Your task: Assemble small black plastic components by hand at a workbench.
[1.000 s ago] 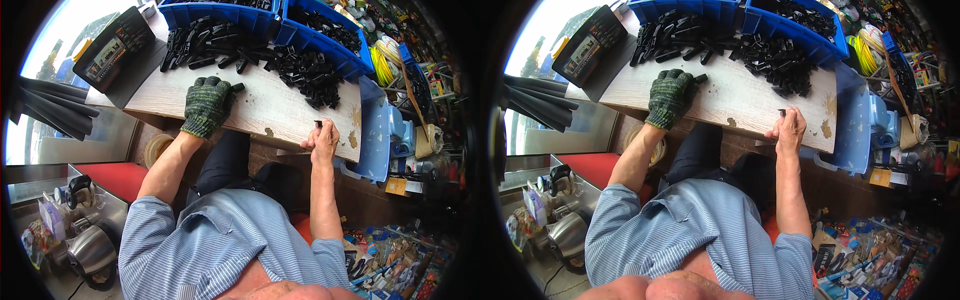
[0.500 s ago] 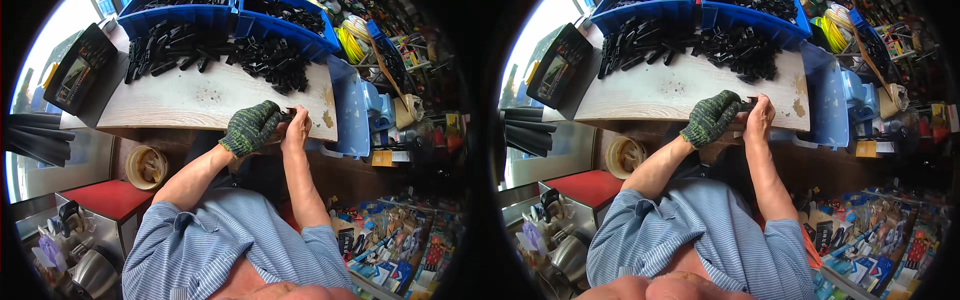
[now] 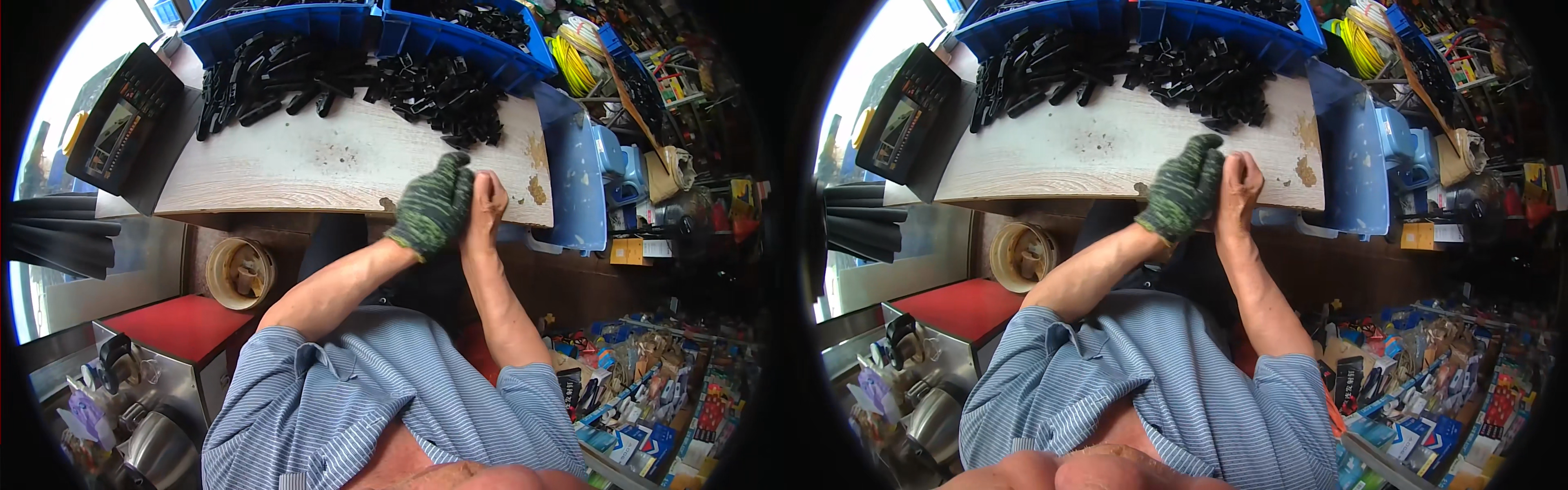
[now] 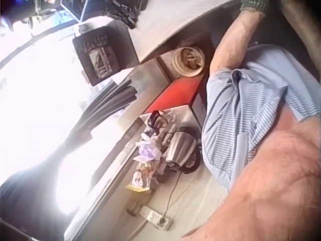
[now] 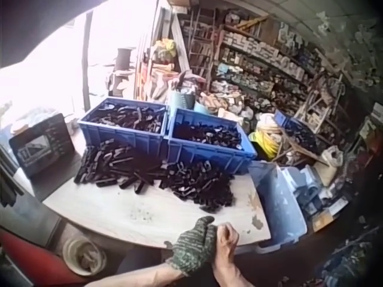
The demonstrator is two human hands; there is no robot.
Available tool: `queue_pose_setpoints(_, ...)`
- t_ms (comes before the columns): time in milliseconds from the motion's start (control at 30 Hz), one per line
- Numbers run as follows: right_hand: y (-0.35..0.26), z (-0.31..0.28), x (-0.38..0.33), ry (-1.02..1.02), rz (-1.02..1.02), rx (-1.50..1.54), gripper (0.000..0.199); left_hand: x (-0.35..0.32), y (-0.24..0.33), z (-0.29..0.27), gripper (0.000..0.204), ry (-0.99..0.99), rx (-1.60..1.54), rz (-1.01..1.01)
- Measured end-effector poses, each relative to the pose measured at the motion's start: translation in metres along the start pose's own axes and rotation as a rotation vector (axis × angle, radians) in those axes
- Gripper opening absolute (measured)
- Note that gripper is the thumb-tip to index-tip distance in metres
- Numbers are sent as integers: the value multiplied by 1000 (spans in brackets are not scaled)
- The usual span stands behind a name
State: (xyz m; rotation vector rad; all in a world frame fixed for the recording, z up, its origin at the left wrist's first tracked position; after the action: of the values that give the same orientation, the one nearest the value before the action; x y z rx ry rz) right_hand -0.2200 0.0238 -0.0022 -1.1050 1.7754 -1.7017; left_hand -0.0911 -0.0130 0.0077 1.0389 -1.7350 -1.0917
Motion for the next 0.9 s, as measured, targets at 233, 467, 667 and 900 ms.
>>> queue_pose_setpoints(233, 12, -2, 2, -45, 135, 254, 29, -4, 14, 5, 41, 4, 0, 70)
queue_pose_setpoints(467, 14, -1, -2, 23, 260, 222, 28, 6, 6, -45, 33, 69, 108, 183)
queue_pose_setpoints(667, 10, 7, -9, 37, 400, 375, 31, 57, -3, -169, 34, 490, 852, 398)
queue_pose_setpoints(900, 12, 5, -9, 35, 427, 371, 33, 101, -28, -158, 26, 231, 1188, 487)
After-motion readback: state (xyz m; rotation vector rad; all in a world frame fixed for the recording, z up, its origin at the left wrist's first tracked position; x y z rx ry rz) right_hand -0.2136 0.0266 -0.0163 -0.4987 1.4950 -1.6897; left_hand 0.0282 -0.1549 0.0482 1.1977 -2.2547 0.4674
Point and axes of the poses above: each hand's wrist, its own x-axis towards the middle knuckle, its own z-axis out of the palm, y = z × x, the point moved 8 cm from there along x, towards the middle knuckle, and after that the axes turned 1 degree about -x, right-handed, at the moved point
